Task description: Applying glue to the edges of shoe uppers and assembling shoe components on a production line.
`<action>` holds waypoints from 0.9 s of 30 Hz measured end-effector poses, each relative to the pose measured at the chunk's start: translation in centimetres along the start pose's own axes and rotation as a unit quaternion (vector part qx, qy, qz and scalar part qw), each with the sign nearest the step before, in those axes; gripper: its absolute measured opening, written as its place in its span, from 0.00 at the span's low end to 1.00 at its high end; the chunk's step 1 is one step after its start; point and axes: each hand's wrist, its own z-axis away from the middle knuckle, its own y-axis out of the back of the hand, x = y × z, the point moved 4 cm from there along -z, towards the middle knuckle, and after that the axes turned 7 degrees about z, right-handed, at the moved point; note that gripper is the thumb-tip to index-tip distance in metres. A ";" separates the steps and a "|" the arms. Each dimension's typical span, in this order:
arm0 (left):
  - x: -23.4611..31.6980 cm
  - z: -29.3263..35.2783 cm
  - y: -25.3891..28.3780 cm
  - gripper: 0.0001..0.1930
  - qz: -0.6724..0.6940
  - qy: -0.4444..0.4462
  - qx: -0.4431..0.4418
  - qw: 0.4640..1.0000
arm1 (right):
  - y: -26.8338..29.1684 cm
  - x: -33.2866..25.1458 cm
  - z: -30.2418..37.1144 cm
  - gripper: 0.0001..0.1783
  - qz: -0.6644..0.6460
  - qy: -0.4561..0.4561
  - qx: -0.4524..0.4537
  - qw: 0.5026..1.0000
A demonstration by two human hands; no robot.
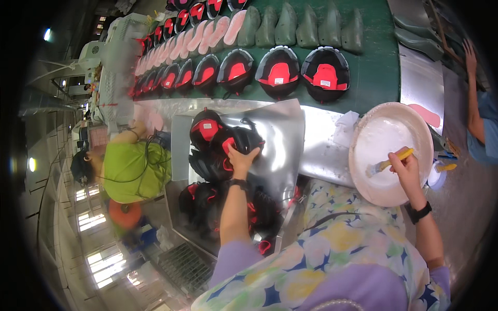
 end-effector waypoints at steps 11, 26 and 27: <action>2.6 4.4 2.4 0.26 0.781 0.083 -0.149 0.601 | -1.2 0.4 0.2 0.14 0.019 0.026 -0.044 0.998; 3.1 11.1 2.9 0.38 0.872 0.136 -0.140 0.449 | 0.0 2.0 -1.1 0.15 0.064 0.108 -0.096 0.988; 1.4 10.4 3.2 0.35 0.851 0.105 -0.132 0.497 | -0.6 1.3 -1.1 0.15 0.085 0.093 -0.105 0.986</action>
